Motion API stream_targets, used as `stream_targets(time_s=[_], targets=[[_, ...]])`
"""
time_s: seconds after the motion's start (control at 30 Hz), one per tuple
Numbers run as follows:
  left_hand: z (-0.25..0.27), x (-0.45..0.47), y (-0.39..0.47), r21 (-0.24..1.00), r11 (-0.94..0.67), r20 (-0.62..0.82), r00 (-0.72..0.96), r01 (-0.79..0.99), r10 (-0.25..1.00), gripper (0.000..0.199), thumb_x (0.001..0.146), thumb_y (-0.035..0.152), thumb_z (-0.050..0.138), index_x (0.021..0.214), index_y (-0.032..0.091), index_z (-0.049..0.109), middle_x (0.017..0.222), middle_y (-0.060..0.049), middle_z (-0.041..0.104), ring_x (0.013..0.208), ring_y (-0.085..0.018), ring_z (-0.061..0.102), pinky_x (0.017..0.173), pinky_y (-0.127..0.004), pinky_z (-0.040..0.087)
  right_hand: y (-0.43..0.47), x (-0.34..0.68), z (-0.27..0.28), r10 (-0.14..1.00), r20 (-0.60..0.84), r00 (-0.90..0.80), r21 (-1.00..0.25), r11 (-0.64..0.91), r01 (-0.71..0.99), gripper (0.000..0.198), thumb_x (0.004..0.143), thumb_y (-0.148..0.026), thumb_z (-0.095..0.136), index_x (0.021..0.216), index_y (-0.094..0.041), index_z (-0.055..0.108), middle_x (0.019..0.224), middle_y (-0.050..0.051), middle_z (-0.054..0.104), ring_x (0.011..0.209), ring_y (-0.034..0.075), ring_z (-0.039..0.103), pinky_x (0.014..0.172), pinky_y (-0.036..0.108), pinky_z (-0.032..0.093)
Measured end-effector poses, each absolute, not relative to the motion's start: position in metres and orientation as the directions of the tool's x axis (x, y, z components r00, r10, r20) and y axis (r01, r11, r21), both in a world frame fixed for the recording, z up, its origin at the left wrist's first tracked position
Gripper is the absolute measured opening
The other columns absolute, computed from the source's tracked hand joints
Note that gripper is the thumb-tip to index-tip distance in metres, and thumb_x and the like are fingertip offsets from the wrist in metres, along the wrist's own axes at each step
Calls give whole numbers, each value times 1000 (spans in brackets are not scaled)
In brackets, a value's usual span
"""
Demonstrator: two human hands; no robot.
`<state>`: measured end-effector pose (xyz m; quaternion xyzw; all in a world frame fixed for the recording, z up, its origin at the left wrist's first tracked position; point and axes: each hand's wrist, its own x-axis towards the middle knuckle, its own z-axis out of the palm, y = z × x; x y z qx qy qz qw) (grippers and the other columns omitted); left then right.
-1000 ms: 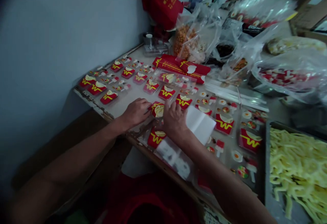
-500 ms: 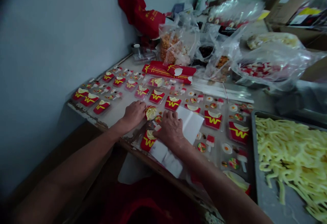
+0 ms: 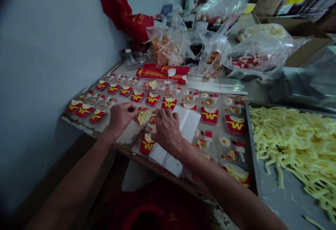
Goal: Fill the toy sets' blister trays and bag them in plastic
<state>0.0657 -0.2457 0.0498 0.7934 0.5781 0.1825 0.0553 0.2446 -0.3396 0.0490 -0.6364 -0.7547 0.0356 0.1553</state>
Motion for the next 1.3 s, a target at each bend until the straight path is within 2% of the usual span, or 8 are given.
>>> stream_targets(time_s=[0.23,0.37,0.43,0.53,0.7,1.07,1.2,1.3], targets=[[54,80,-277,533,-372,166,337,760,927,9,82,24,64,83,20,73,83,-4,76,76,-18,67,73,-28,45,-327,228,36,963,234,-131,-380,215,900,99,73,-36,80,156,-9,34,139,22,57,124,39,46,100,50,39],[53,68,-271,603,-250,181,176,757,968,11,82,28,66,80,20,72,76,-2,74,73,-17,67,71,-27,46,-324,240,28,987,159,12,-781,118,614,107,68,-50,86,157,-15,38,146,22,51,122,35,51,95,46,43],[51,64,-265,615,-237,174,164,752,971,9,80,27,65,78,20,72,77,-1,74,73,-17,67,72,-27,46,-325,253,23,997,-53,55,-944,-68,324,83,76,-61,76,142,-14,56,124,18,65,92,25,61,76,37,47],[48,71,-261,620,-256,156,203,742,967,9,80,25,64,79,21,71,77,-1,74,73,-16,66,72,-26,46,-325,263,16,962,-270,-36,-960,-272,-65,57,77,-65,72,101,-13,73,85,9,71,54,10,43,49,25,32],[50,100,-273,496,-363,238,279,789,930,7,82,22,63,76,22,66,78,-2,72,73,-18,63,73,-28,45,-315,243,11,939,-344,-4,-840,-309,-447,38,58,-44,90,68,-18,64,61,-2,64,48,8,41,46,21,29],[44,146,-284,469,-550,347,428,691,834,27,97,42,61,109,19,67,103,-11,71,101,-25,64,94,-35,47,-301,371,52,966,-119,232,-908,-11,-418,32,59,-27,84,75,-22,56,66,-9,57,47,5,35,47,21,21],[18,171,-261,341,-477,84,479,810,874,64,72,64,81,106,11,68,113,-23,68,112,-37,62,92,-40,47,-303,469,46,913,-140,384,-985,-90,-145,33,65,-30,77,66,-22,45,56,-9,42,47,6,32,48,22,21],[8,182,-244,365,-397,-115,464,842,878,58,73,69,77,93,15,74,97,-17,73,97,-32,68,79,-36,47,-305,505,35,861,-200,468,-906,-344,246,31,80,-30,65,62,-22,42,54,-5,45,46,7,34,49,24,27]])
